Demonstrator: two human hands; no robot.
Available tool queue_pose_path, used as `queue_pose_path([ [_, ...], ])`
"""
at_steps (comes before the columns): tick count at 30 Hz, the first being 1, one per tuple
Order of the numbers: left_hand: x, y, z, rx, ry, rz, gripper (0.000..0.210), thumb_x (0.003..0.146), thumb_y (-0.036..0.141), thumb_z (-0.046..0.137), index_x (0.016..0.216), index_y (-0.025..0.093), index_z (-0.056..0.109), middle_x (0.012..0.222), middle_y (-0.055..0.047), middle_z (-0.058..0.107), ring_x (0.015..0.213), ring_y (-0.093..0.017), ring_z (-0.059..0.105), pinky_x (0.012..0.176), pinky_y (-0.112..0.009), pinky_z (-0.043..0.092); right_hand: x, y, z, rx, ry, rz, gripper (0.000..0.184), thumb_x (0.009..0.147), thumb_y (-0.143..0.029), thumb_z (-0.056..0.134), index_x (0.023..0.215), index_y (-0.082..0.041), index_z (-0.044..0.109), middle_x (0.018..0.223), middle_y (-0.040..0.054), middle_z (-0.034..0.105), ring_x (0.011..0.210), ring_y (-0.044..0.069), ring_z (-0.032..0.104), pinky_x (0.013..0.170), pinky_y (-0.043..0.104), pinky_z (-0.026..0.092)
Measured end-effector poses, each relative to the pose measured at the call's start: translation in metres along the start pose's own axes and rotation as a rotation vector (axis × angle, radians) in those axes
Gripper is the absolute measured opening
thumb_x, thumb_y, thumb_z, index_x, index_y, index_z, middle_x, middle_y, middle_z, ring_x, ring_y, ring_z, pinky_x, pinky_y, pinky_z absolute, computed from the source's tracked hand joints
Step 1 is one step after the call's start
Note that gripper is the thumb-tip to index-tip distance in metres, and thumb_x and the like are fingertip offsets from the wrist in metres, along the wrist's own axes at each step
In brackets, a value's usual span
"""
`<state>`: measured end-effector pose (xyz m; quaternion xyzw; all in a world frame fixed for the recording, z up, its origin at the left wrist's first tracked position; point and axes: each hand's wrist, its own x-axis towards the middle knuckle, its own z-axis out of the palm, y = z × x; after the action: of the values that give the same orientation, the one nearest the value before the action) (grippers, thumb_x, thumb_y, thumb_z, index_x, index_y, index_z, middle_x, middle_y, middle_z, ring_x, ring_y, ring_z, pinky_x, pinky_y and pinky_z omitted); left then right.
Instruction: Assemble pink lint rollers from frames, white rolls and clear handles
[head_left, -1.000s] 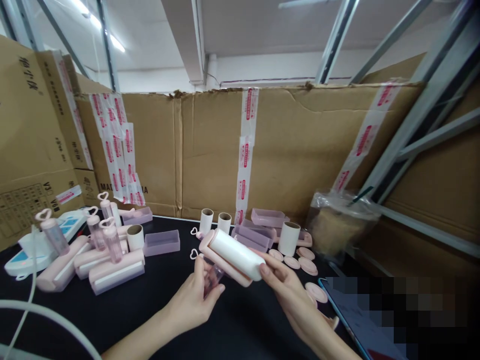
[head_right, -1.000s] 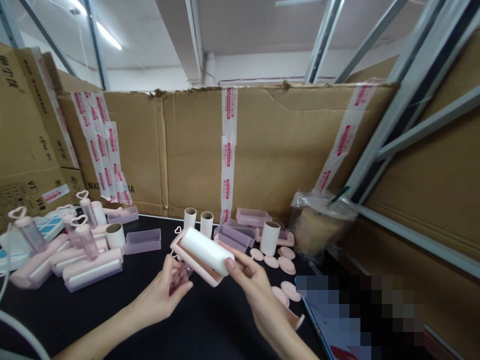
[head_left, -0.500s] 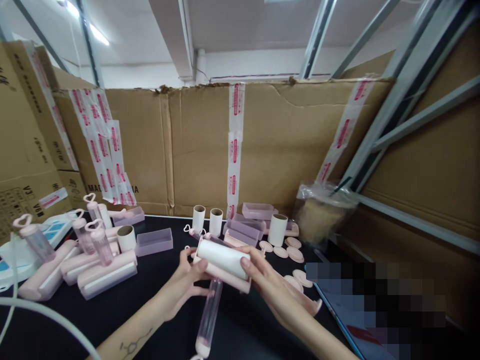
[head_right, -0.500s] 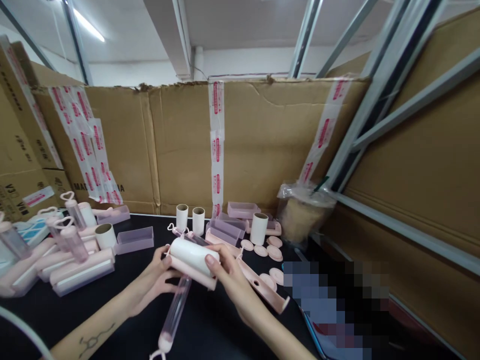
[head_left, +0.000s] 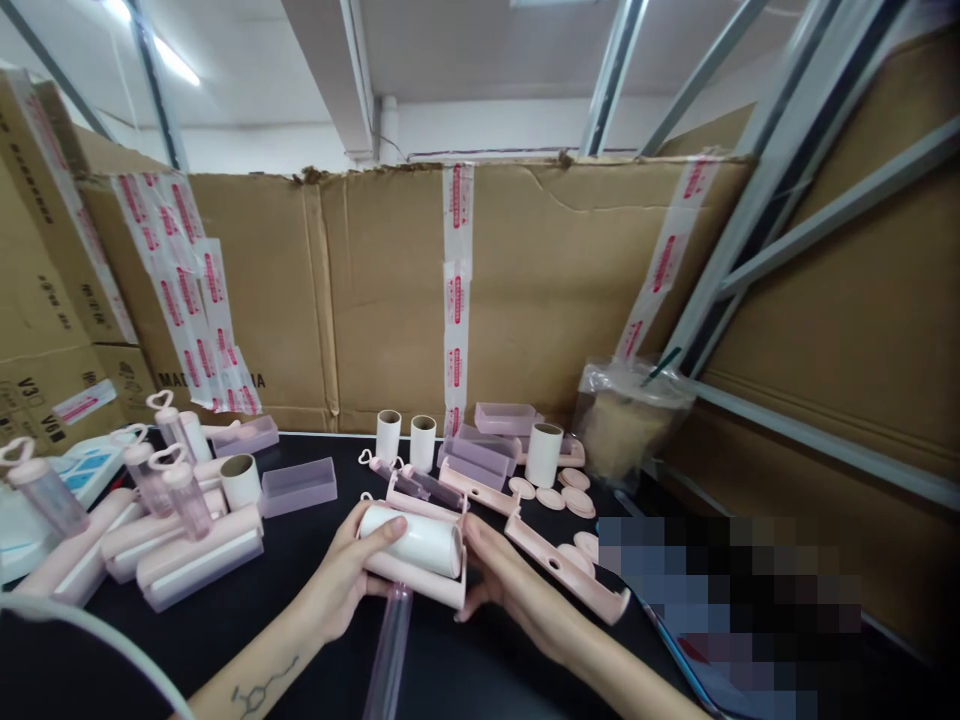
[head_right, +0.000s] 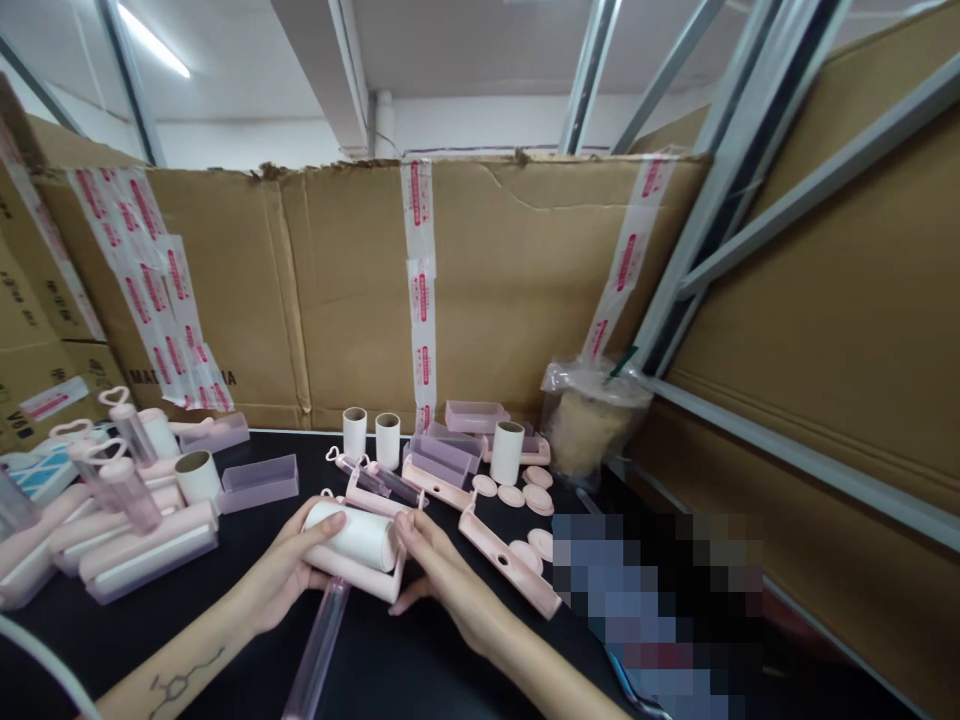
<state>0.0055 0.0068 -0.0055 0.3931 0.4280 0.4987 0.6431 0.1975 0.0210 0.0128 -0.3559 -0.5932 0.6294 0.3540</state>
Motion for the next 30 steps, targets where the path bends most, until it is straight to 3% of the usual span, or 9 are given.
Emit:
queue_pose_path([
  [7,0.000,-0.002,-0.001,-0.063,-0.070,-0.097,0.041,0.071,0.041,0.069,0.100,0.020,0.048,0.078,-0.005,0.063,0.064,-0.017,0.061,0.050,-0.026,0.052,0.008,0.013,-0.009,-0.030,-0.032,0.028,0.046,0.071,-0.058,0.062,0.058,-0.018,0.043,0.054,-0.0047,0.044,0.045,0.006,0.037,0.037,0.016,0.028],
  [14,-0.001,0.001,-0.001,-0.123,-0.081,-0.192,0.039,0.069,0.036,0.070,0.097,0.020,0.047,0.079,-0.005,0.064,0.067,-0.018,0.063,0.058,-0.030,0.053,0.007,0.010,-0.004,-0.004,-0.038,0.039,0.052,0.066,-0.062,0.064,0.052,-0.018,0.041,0.047,-0.0069,0.037,0.040,0.004,0.020,0.039,0.021,0.008],
  [24,-0.001,0.004,-0.003,-0.117,-0.070,-0.194,0.038,0.066,0.031,0.072,0.090,0.021,0.045,0.075,-0.002,0.061,0.065,-0.017,0.061,0.055,-0.029,0.051,0.006,0.002,-0.005,-0.026,-0.058,0.089,0.054,0.064,-0.064,0.064,0.051,-0.018,0.038,0.044,-0.0084,0.037,0.037,0.002,0.023,0.037,0.019,0.010],
  [26,-0.001,0.005,-0.003,-0.108,-0.049,-0.171,0.040,0.066,0.031,0.073,0.093,0.022,0.044,0.076,-0.002,0.061,0.065,-0.017,0.061,0.054,-0.027,0.050,0.005,0.002,-0.006,-0.040,-0.057,0.121,0.051,0.067,-0.063,0.062,0.055,-0.019,0.039,0.044,-0.0075,0.043,0.033,0.003,0.032,0.035,0.018,0.014],
  [28,-0.002,0.006,-0.003,-0.100,-0.033,-0.127,0.041,0.066,0.030,0.073,0.093,0.022,0.045,0.079,-0.002,0.061,0.069,-0.017,0.061,0.055,-0.026,0.050,0.005,0.001,-0.006,-0.103,-0.033,0.144,0.047,0.071,-0.063,0.058,0.061,-0.020,0.041,0.046,-0.0048,0.052,0.035,0.008,0.047,0.035,0.018,0.024],
  [30,-0.003,0.005,-0.002,-0.087,-0.027,-0.082,0.042,0.065,0.031,0.074,0.094,0.022,0.045,0.083,-0.003,0.061,0.073,-0.018,0.062,0.057,-0.026,0.051,0.004,-0.003,-0.007,-0.294,0.035,0.117,0.045,0.072,-0.062,0.055,0.062,-0.021,0.041,0.048,-0.0026,0.056,0.042,0.014,0.056,0.040,0.022,0.035],
])
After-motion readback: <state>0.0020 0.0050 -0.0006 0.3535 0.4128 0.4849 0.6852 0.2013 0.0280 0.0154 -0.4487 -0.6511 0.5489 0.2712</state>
